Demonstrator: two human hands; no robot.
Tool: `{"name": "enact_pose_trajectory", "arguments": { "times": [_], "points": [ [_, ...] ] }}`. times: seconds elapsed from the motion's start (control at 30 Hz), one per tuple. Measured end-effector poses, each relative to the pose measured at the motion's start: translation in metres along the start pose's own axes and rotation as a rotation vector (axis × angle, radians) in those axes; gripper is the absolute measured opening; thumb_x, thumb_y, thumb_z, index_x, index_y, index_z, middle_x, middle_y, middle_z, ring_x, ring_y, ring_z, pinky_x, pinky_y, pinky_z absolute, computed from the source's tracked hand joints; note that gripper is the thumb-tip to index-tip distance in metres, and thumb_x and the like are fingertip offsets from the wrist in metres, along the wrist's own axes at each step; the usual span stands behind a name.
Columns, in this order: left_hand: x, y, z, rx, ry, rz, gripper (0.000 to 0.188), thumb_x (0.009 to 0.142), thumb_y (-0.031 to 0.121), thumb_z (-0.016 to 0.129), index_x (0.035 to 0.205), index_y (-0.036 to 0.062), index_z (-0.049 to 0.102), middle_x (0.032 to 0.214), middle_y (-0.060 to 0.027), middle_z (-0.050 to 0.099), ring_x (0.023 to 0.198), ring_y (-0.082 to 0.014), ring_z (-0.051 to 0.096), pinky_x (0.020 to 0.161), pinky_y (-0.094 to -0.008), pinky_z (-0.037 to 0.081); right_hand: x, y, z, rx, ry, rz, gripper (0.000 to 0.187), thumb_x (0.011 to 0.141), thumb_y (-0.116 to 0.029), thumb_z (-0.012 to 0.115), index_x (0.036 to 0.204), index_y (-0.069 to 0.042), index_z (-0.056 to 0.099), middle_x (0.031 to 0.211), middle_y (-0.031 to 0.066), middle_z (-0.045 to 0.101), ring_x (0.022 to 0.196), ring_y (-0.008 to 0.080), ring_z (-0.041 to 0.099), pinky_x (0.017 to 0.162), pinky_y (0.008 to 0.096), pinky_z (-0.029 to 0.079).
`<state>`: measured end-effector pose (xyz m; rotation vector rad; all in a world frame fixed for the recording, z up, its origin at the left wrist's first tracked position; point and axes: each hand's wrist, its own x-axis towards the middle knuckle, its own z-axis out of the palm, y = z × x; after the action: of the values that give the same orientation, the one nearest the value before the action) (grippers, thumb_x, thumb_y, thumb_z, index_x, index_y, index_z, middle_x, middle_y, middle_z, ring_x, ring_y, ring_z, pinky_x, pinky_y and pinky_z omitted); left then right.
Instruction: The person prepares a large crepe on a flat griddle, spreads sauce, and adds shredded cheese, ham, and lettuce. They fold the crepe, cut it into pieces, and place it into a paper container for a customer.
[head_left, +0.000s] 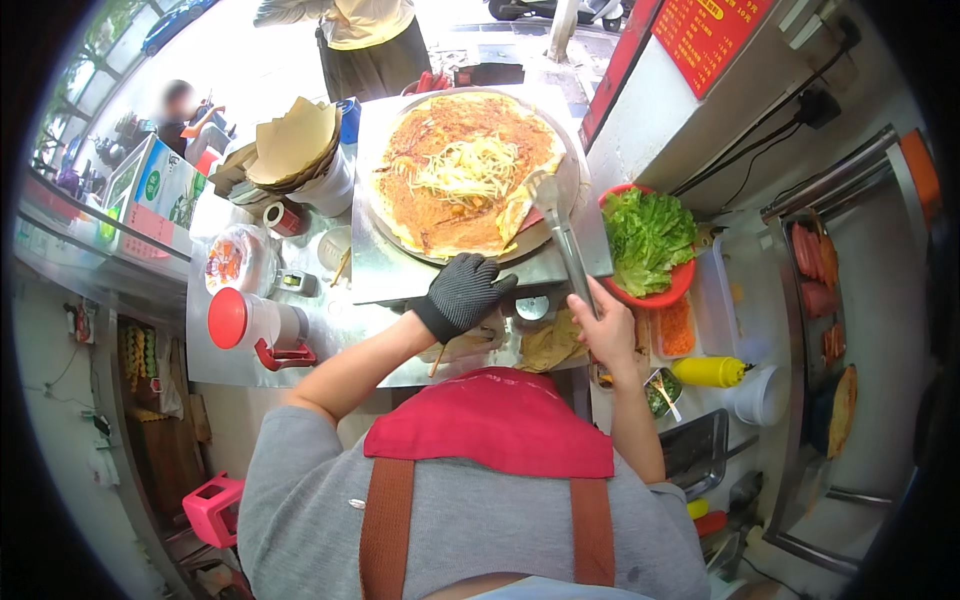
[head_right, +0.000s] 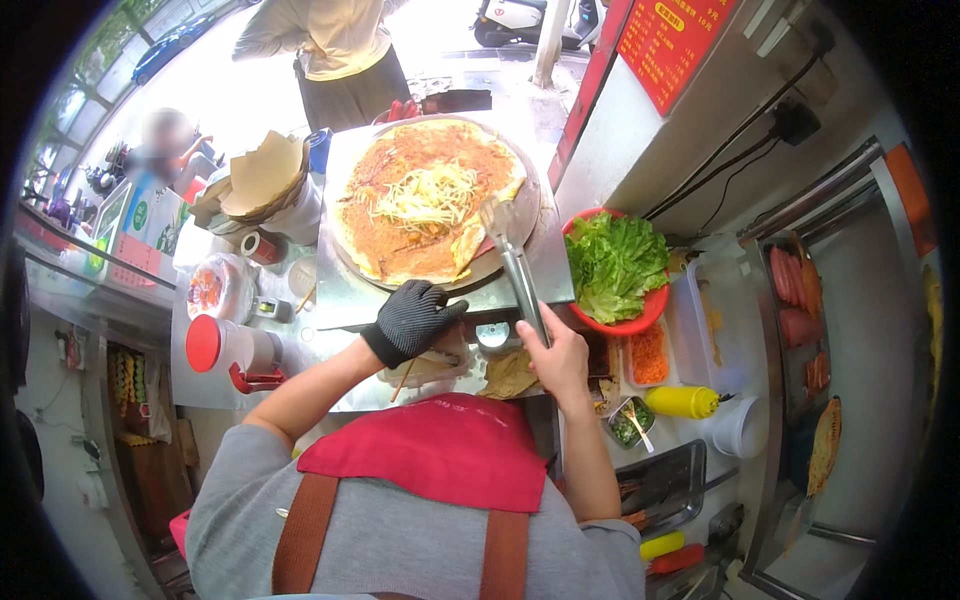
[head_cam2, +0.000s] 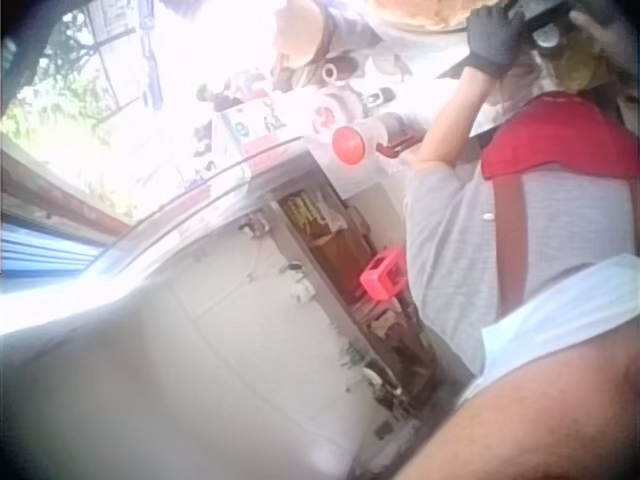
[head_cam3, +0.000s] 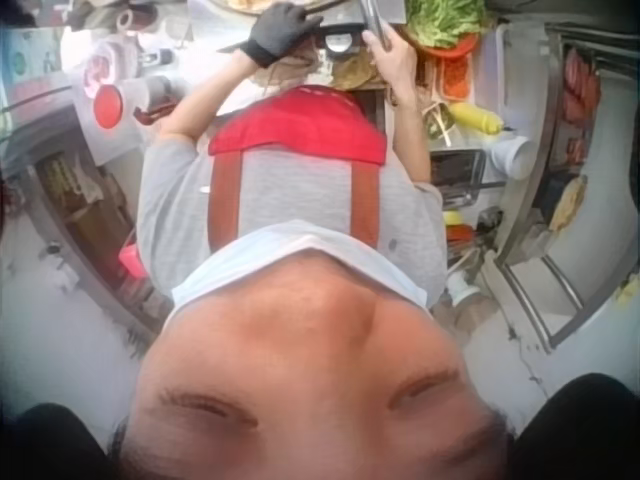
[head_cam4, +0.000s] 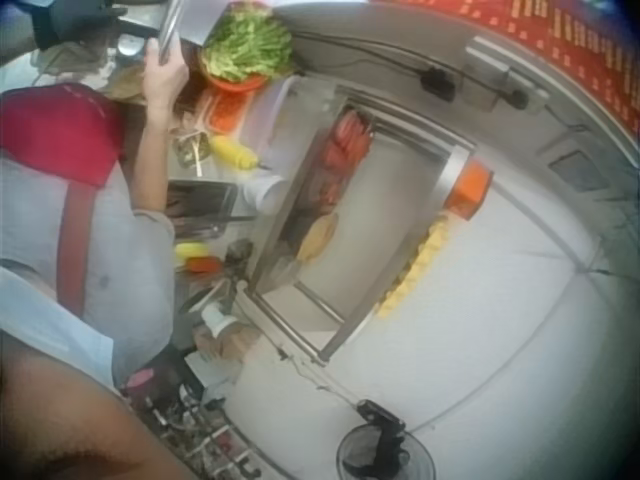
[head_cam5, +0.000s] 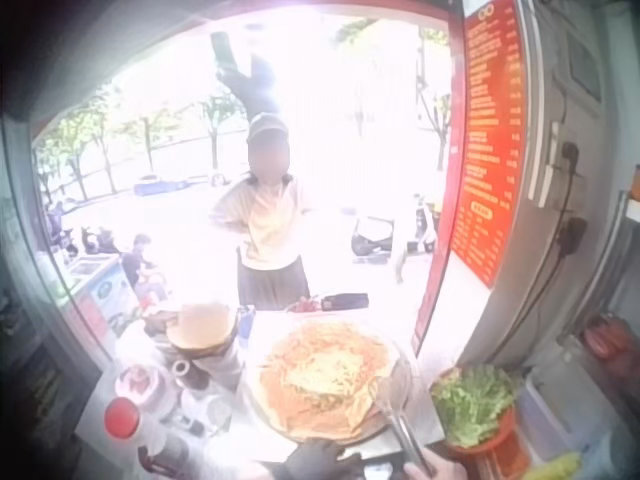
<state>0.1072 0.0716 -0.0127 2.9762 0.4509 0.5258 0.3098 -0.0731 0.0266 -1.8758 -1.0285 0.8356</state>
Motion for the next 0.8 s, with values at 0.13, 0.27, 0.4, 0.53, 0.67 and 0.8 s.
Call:
{"name": "enact_pose_trajectory", "arguments": {
  "times": [0.13,0.27,0.4,0.53,0.67,0.8],
  "points": [
    [-0.016,0.019,-0.035,-0.109,0.058,-0.23,0.019,0.078,0.02,0.063,0.095,0.0122,0.065,0.068,-0.0089,0.055,0.069,-0.0292,0.055,0.062,-0.0404,0.042,0.001,-0.007,0.015,-0.45,0.076,-0.186,0.051,0.082,-0.034,0.064,0.125,-0.008,0.055,0.07,0.0102,0.063,0.064,0.0275,0.064,0.062,0.0367,0.05],
    [-0.044,0.021,-0.036,-0.115,0.195,-0.413,0.018,0.076,0.016,0.065,0.093,0.0121,0.068,0.073,-0.0085,0.058,0.071,-0.0284,0.054,0.063,-0.0395,0.043,-0.002,-0.012,0.024,-0.671,0.083,-0.183,0.054,0.079,-0.031,0.067,0.127,-0.012,0.053,0.073,0.0077,0.062,0.067,0.0282,0.062,0.061,0.0399,0.048],
    [-0.063,0.022,-0.04,-0.083,0.291,-0.501,0.017,0.077,0.015,0.065,0.094,0.0125,0.069,0.075,-0.0097,0.058,0.073,-0.0285,0.055,0.064,-0.039,0.044,-0.01,-0.01,0.024,-0.746,0.108,-0.213,0.051,0.08,-0.029,0.067,0.127,-0.014,0.054,0.073,0.0097,0.062,0.067,0.0279,0.062,0.06,0.0411,0.048],
    [-0.066,0.019,-0.045,-0.086,0.297,-0.531,0.018,0.077,0.014,0.067,0.095,0.0127,0.07,0.077,-0.0078,0.058,0.076,-0.0265,0.055,0.067,-0.0377,0.044,-0.017,-0.001,0.021,-0.62,0.151,-0.222,0.044,0.082,-0.026,0.064,0.124,-0.016,0.057,0.073,0.015,0.063,0.063,0.028,0.063,0.06,0.0414,0.048],
    [-0.057,0.019,-0.047,-0.112,0.296,-0.549,0.019,0.077,0.014,0.068,0.095,0.0131,0.07,0.078,-0.0074,0.058,0.078,-0.026,0.055,0.068,-0.0375,0.044,-0.029,0.004,0.015,-0.185,0.082,0.001,0.041,0.085,-0.023,0.061,0.124,-0.014,0.057,0.068,0.011,0.064,0.057,0.0203,0.064,0.054,0.0337,0.049],
    [-0.05,0.023,-0.042,-0.156,0.307,-0.527,0.019,0.076,0.015,0.068,0.095,0.0129,0.07,0.077,-0.0083,0.058,0.076,-0.0273,0.055,0.066,-0.0382,0.044,-0.05,0.008,0.008,0.095,0.04,0.213,0.042,0.085,-0.021,0.061,0.125,-0.01,0.056,0.066,0.0083,0.062,0.056,0.0141,0.063,0.05,0.0288,0.048]
  ]
}}
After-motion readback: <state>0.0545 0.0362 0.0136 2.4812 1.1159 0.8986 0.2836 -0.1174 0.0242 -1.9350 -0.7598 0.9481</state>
